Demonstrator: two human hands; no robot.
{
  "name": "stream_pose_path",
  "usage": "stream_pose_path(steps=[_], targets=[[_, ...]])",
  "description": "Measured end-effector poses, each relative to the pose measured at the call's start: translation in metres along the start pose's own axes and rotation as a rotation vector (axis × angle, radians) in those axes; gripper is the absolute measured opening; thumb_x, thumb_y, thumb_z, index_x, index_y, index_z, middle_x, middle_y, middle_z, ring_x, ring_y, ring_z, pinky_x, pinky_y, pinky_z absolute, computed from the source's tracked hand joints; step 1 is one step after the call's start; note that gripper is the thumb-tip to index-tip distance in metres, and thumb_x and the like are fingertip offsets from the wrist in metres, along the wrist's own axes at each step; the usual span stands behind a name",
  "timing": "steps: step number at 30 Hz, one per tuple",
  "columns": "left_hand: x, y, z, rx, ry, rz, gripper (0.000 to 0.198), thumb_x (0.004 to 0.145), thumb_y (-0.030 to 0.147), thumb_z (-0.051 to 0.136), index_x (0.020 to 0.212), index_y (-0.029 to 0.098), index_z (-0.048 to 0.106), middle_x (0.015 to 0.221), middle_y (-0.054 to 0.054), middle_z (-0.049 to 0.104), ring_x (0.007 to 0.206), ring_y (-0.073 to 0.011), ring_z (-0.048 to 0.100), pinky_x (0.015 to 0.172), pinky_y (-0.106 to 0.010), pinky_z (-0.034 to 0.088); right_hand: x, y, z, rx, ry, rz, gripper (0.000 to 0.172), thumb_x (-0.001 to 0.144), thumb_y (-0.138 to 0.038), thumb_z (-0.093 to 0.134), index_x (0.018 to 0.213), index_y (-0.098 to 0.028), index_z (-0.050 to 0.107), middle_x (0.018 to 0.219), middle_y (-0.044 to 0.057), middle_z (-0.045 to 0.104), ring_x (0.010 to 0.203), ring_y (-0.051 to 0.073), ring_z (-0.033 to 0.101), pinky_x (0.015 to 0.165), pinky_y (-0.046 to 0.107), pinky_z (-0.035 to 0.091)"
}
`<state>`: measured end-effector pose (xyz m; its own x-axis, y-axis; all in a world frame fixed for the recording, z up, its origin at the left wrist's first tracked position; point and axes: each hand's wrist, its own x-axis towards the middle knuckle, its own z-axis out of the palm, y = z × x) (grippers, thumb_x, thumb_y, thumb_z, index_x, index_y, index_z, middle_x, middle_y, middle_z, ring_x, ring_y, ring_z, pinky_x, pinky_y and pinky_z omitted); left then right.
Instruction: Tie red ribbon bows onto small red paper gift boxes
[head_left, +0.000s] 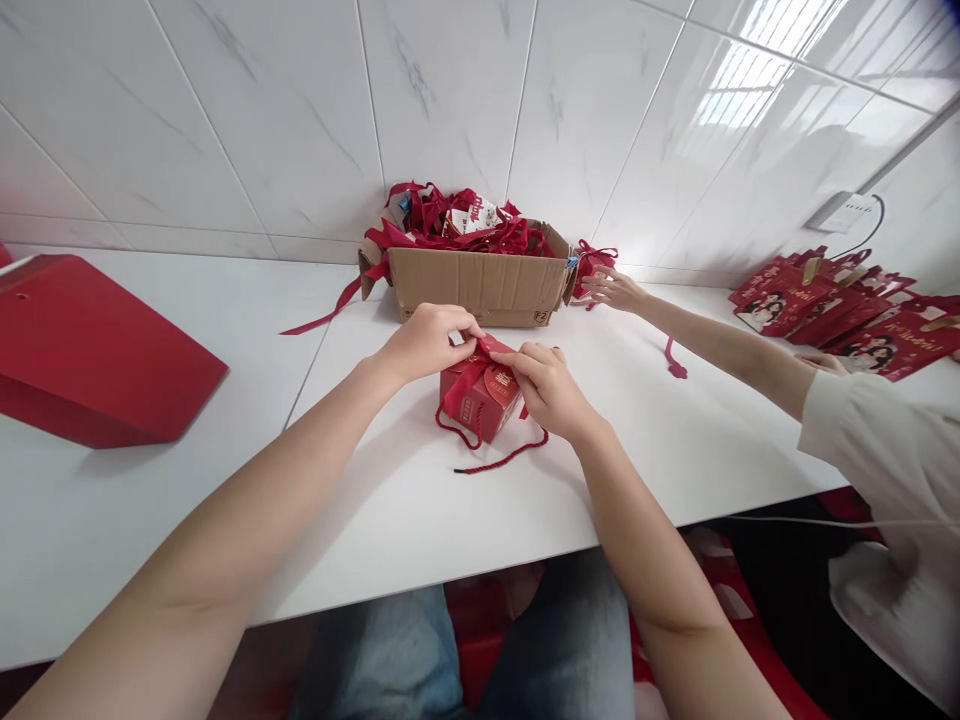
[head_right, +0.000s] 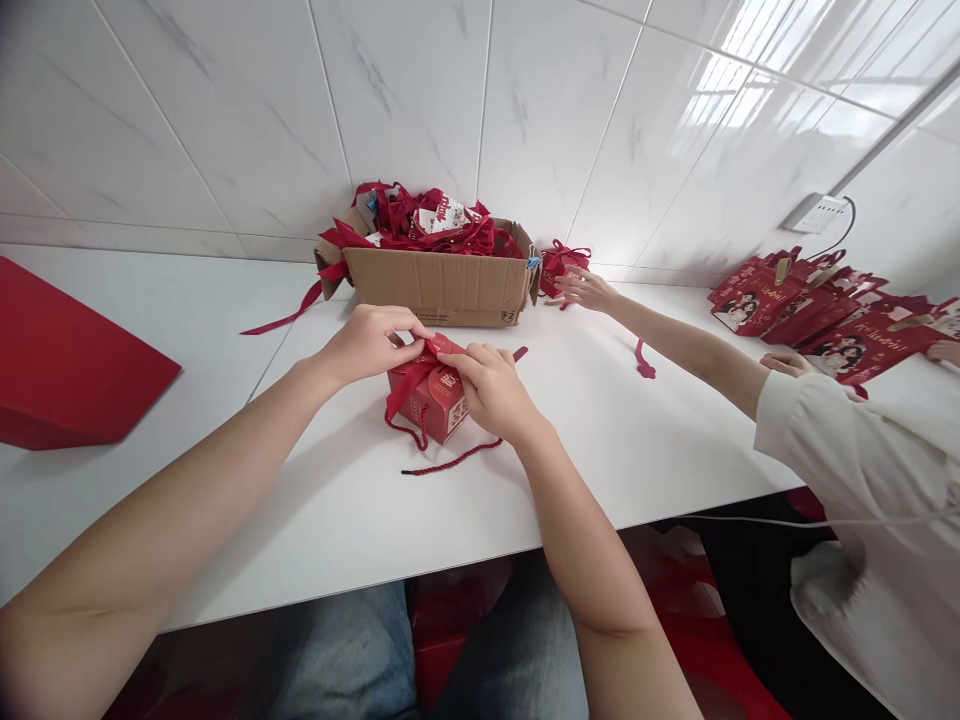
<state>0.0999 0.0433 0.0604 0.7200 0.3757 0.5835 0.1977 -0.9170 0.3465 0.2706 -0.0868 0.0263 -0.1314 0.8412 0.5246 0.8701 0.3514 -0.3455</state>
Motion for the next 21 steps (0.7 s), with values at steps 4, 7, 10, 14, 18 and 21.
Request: stream_pose_path(steps=[4, 7, 10, 14, 18, 21], targets=[[-0.001, -0.004, -0.001, -0.009, -0.012, -0.001, 0.016, 0.077, 0.022, 0.055, 0.076, 0.018, 0.070, 0.077, -0.002, 0.070, 0.070, -0.0139, 0.063, 0.065, -0.024, 0.049, 0.000, -0.004, -0.003, 0.007, -0.050, 0.017, 0.041, 0.093, -0.013, 0.030, 0.124, -0.022, 0.057, 0.084, 0.006, 0.058, 0.084, 0.021, 0.054, 0.078, 0.037, 0.036], [-0.001, -0.006, -0.001, -0.017, -0.004, 0.010, 0.017, 0.078, 0.021, 0.055, 0.079, 0.018, 0.071, 0.078, -0.002, 0.071, 0.070, -0.0137, 0.063, 0.066, -0.024, 0.050, 0.001, -0.004, -0.003, 0.055, 0.022, 0.021, 0.035, 0.095, -0.017, 0.032, 0.121, -0.022, 0.056, 0.088, 0.006, 0.062, 0.088, 0.021, 0.057, 0.080, 0.037, 0.039], [0.000, -0.006, -0.002, -0.019, -0.005, -0.016, 0.017, 0.078, 0.022, 0.055, 0.081, 0.018, 0.071, 0.080, -0.002, 0.072, 0.070, -0.0139, 0.063, 0.068, -0.025, 0.051, 0.003, -0.003, -0.002, 0.106, 0.165, 0.014, 0.025, 0.095, -0.021, 0.040, 0.113, -0.023, 0.057, 0.094, 0.006, 0.064, 0.086, 0.019, 0.058, 0.078, 0.036, 0.044], [0.000, 0.000, -0.006, -0.100, -0.073, -0.086, 0.021, 0.075, 0.020, 0.053, 0.088, 0.019, 0.070, 0.090, -0.003, 0.071, 0.080, -0.0157, 0.064, 0.067, -0.025, 0.052, 0.003, 0.000, 0.001, 0.143, 0.361, 0.053, 0.017, 0.091, -0.025, 0.050, 0.106, -0.023, 0.058, 0.090, 0.005, 0.064, 0.077, 0.017, 0.059, 0.069, 0.032, 0.049], [0.001, 0.009, -0.007, -0.261, -0.186, -0.101, 0.026, 0.072, 0.016, 0.052, 0.091, 0.019, 0.070, 0.099, -0.004, 0.067, 0.091, -0.0175, 0.063, 0.073, -0.027, 0.052, 0.004, 0.000, 0.007, 0.163, 0.452, 0.107, 0.013, 0.089, -0.028, 0.054, 0.099, -0.023, 0.060, 0.086, 0.004, 0.066, 0.077, 0.017, 0.062, 0.068, 0.032, 0.052], [0.002, 0.017, -0.003, -0.165, -0.187, -0.104, 0.017, 0.076, 0.027, 0.059, 0.085, 0.021, 0.071, 0.091, -0.003, 0.066, 0.089, -0.0192, 0.060, 0.077, -0.032, 0.050, 0.004, -0.001, 0.011, 0.174, 0.493, 0.129, 0.011, 0.088, -0.031, 0.056, 0.095, -0.023, 0.061, 0.086, 0.004, 0.067, 0.073, 0.016, 0.062, 0.068, 0.033, 0.053]])
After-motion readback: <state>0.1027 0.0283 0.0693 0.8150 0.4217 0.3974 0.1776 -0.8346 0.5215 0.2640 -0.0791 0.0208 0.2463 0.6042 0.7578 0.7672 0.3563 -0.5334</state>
